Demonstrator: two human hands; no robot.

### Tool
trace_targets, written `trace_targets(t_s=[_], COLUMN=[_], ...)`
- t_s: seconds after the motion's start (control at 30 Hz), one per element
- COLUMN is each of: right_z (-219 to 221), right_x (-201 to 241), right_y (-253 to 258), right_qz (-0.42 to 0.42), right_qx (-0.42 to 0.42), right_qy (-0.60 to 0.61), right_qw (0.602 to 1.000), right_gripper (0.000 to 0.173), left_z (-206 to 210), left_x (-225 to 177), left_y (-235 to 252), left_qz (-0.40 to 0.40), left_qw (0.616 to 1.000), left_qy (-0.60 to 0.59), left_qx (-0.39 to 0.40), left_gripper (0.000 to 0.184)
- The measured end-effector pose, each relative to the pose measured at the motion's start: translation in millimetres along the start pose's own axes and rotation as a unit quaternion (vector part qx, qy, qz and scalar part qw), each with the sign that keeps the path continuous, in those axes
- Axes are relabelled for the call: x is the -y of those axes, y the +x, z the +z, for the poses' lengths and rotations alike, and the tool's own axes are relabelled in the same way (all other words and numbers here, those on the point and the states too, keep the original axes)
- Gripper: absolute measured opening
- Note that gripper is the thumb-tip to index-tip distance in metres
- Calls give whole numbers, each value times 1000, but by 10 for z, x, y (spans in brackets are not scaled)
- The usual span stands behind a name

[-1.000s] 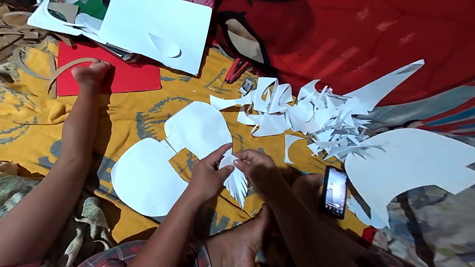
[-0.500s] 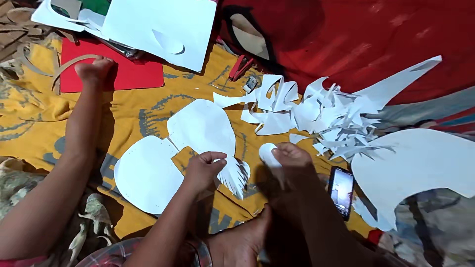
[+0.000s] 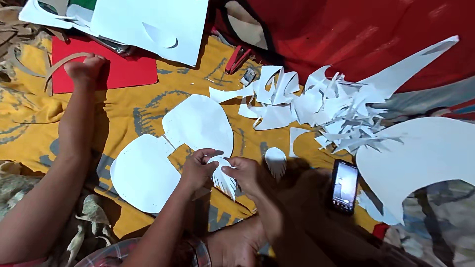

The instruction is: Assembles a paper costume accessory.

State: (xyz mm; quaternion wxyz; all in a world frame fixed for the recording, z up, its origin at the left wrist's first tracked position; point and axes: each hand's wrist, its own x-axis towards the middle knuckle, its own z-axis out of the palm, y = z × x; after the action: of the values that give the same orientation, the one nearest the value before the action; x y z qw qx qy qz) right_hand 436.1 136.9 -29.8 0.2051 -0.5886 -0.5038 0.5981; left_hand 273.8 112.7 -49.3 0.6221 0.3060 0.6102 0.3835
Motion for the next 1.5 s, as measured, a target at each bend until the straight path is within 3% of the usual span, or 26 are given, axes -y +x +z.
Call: trace_targets(t_s=[0.17, 0.27, 0.4, 0.57, 0.73, 0.9, 1.07, 1.23, 1.37, 1.5], right_z=[-26, -198, -327, -175, -259, -286, -189, -342, -310, -124], right_x=[-217, -265, -156, 7, -114, -121, -97, -87, -37, -46], right_y=[-33, -108, -13, 80, -12, -43, -14, -8, -21, 21], right_qz=[78, 61, 6, 26, 22, -4, -29, 5, -10, -14], right_qx=[36, 93, 88, 45, 52, 51, 9, 11, 22, -15], right_qy=[20, -35, -50, -101, -147, -106, -131, -192, -160, -145], right_qw=[996, 993, 995, 993, 987, 993, 991, 981, 987, 989], right_gripper=[9, 8, 35, 16, 21, 26, 12, 19, 26, 14], left_z=[-79, -99, -59, -45, -125, -68, -67, -168, -97, -75], left_x=[44, 55, 12, -19, 15, -3, -3, 28, 18, 28], left_y=[62, 91, 69, 36, 66, 67, 40, 83, 82, 77], left_qz=[-19, -20, -24, -13, -14, -11, -17, -19, -18, -18], left_qw=[999, 999, 999, 999, 999, 999, 999, 997, 998, 998], left_qy=[22, 28, 37, 45, 32, 21, 13, -4, -10, 1], left_qx=[-36, -31, -17, -12, -30, -26, -42, -74, -59, -59], left_gripper=[32, 33, 35, 31, 32, 31, 31, 31, 32, 32])
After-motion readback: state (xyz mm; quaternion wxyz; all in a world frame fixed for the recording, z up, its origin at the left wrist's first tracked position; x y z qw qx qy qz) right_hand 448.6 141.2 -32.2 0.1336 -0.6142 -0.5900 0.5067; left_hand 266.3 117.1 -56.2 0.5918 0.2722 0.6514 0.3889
